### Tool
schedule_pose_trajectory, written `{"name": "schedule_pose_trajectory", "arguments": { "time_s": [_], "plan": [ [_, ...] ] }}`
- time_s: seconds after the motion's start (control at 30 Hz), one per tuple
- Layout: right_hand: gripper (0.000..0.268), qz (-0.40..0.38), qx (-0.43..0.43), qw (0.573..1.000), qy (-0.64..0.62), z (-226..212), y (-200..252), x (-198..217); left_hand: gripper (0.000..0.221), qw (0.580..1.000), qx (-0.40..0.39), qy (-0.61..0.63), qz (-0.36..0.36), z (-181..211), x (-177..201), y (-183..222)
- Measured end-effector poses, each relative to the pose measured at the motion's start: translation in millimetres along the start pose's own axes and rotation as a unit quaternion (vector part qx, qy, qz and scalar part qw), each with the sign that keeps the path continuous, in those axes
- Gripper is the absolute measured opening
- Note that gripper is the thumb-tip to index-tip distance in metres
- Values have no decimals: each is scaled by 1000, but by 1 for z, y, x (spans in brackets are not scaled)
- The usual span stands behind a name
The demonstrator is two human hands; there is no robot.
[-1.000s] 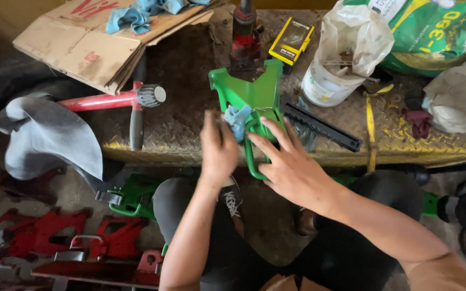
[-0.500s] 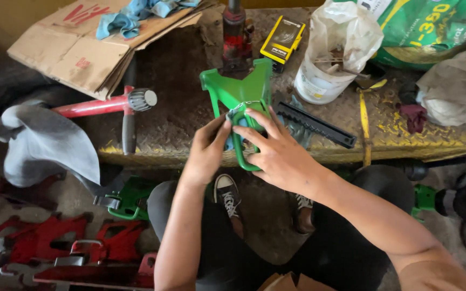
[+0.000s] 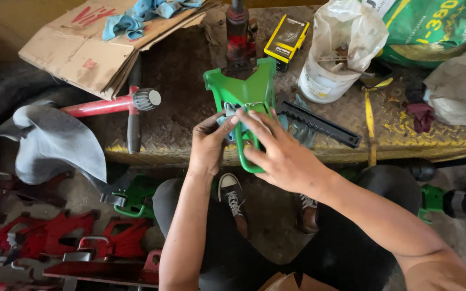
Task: Cleaning a green automotive jack stand using a blue cloth.
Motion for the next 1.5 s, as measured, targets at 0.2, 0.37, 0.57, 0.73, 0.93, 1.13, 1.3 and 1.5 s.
{"name": "schedule_pose_trajectory", "arguments": {
  "time_s": [0.2,0.37,0.57,0.73,0.93,1.13,1.3,1.5],
  "plan": [
    [82,63,-11,998,-24,11,9,-15,29,979,-60,-189,-41,7,-10,15],
    [101,58,-16,997,54,9,9,-22,30,931,-166,-321,-47,15,-40,30],
    [102,69,-6,996,51,8,1,-14,23,952,-176,-249,26,13,-47,20],
    [109,44,-25,998,26,10,-7,-5,29,875,-298,-375,66,21,-48,27],
    [107,71,-14,997,25,9,-5,-5,67,838,-307,-449,34,37,-61,56],
    [97,59,-26,997,51,14,-5,-7,61,787,-354,-498,87,33,-69,100],
    [93,97,-2,995,29,5,-3,-3,56,855,-140,-491,87,8,-58,104],
    [101,92,-5,995,37,10,-4,-6,64,793,-369,-479,73,48,-73,92]
  ]
}}
Point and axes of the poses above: each hand's wrist, its own y-axis away from the middle knuckle, its own x-axis out of the back of the hand, z = x × y, the point moved 7 cm from there along -y, towards the middle knuckle, and after that the axes turned 8 degrees about -y, right-handed, at the moved point
